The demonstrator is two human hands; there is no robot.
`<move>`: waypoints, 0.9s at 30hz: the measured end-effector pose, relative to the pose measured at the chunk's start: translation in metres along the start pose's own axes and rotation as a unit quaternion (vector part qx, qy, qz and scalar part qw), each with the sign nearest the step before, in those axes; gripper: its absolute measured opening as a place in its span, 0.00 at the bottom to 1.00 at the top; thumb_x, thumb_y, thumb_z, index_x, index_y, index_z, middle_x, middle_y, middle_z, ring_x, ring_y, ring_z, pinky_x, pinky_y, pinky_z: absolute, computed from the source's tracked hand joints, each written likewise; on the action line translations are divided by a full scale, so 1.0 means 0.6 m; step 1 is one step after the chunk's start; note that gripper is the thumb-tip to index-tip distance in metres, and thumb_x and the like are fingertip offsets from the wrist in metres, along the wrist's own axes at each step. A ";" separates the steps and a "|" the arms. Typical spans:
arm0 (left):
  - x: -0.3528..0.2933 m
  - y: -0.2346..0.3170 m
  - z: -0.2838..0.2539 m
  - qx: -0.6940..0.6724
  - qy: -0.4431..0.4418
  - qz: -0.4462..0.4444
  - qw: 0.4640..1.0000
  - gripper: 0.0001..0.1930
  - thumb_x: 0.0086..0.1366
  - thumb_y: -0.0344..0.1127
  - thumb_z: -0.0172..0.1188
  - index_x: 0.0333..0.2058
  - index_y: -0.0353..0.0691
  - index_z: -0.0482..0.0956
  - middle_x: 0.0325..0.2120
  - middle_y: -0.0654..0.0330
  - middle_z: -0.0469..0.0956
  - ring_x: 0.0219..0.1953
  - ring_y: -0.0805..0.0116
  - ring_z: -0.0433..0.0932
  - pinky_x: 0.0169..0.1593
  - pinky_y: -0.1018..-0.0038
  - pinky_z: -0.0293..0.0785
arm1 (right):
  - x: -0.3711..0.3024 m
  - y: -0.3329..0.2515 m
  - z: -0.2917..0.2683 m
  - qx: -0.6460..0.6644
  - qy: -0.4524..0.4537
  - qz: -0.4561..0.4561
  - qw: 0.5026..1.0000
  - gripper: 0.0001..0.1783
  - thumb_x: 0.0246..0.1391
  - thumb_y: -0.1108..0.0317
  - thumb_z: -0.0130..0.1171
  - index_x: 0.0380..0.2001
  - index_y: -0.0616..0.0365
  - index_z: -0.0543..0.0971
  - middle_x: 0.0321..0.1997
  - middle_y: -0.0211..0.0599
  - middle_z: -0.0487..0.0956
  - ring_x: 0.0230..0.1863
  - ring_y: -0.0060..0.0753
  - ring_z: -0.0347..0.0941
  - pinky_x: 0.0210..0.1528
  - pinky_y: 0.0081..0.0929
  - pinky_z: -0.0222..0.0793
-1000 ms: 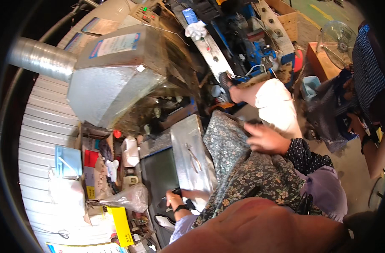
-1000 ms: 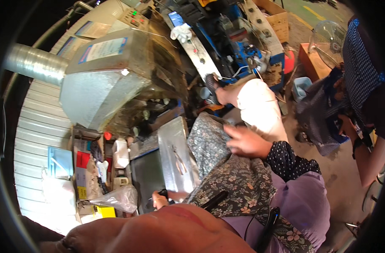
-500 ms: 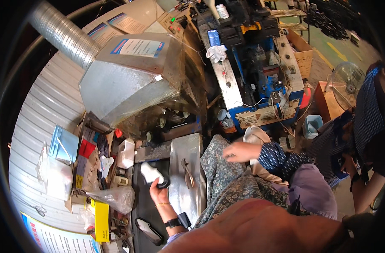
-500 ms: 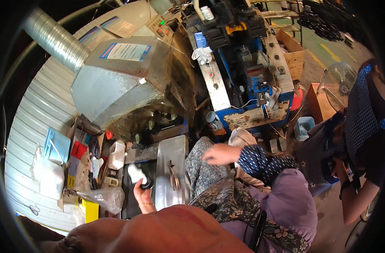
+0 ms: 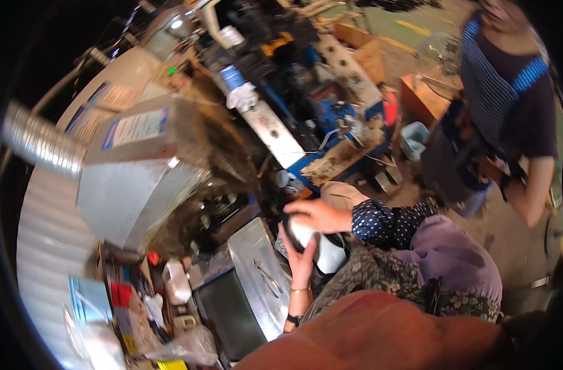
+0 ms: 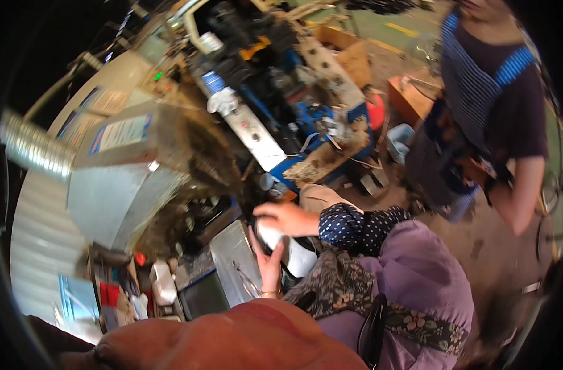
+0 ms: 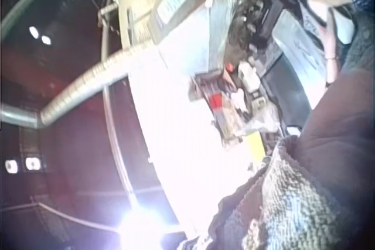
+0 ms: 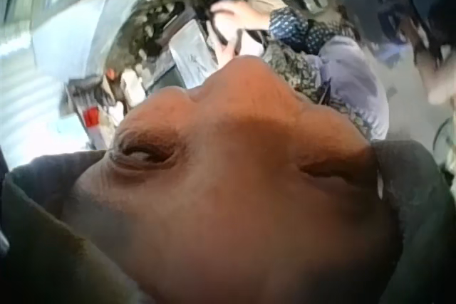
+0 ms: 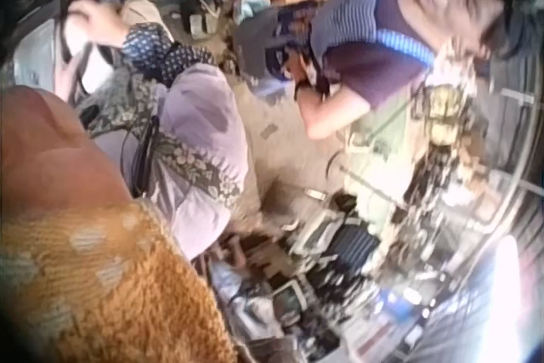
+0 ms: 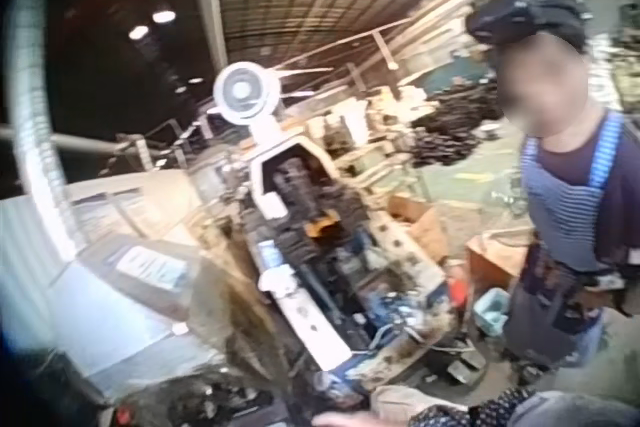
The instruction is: Operating a shoe-lasting machine to shape and attach shoe uppers to lasts.
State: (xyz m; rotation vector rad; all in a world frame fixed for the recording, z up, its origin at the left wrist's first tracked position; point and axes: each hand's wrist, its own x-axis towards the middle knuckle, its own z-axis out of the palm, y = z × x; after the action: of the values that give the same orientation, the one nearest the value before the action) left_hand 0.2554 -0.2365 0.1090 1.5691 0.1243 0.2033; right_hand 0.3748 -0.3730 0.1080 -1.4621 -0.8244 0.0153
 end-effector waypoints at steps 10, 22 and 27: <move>0.074 0.026 -0.019 0.036 -0.079 -0.004 0.996 0.42 0.62 0.24 0.66 0.71 0.36 0.53 0.66 0.52 0.62 0.66 0.63 0.62 0.69 0.68 0.56 | 0.024 -0.009 -0.042 -0.117 -0.203 0.024 0.972 0.28 0.69 0.54 0.50 0.65 0.60 0.68 0.46 0.59 0.81 0.45 0.59 0.79 0.48 0.43 0.75; 0.094 0.032 -0.044 0.115 -0.215 -0.008 0.970 0.43 0.65 0.29 0.64 0.72 0.33 0.47 0.70 0.49 0.55 0.70 0.61 0.55 0.71 0.68 0.50 | 0.069 -0.005 -0.111 -0.165 -0.359 -0.127 0.910 0.18 0.69 0.59 0.48 0.50 0.65 0.70 0.28 0.57 0.78 0.27 0.58 0.74 0.32 0.48 0.68; 0.099 0.023 -0.039 0.174 -0.209 0.006 0.962 0.43 0.64 0.29 0.65 0.71 0.32 0.49 0.70 0.48 0.55 0.70 0.59 0.56 0.71 0.67 0.50 | 0.082 0.007 -0.128 -0.120 -0.421 -0.115 0.892 0.17 0.70 0.60 0.48 0.49 0.66 0.70 0.29 0.57 0.77 0.28 0.51 0.75 0.34 0.45 0.68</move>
State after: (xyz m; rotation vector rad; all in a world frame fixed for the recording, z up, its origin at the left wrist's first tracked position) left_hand 0.3082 -0.2014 0.1261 1.9294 -0.1908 -0.1532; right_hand 0.4508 -0.4145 0.1358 -1.5770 -1.7549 0.4067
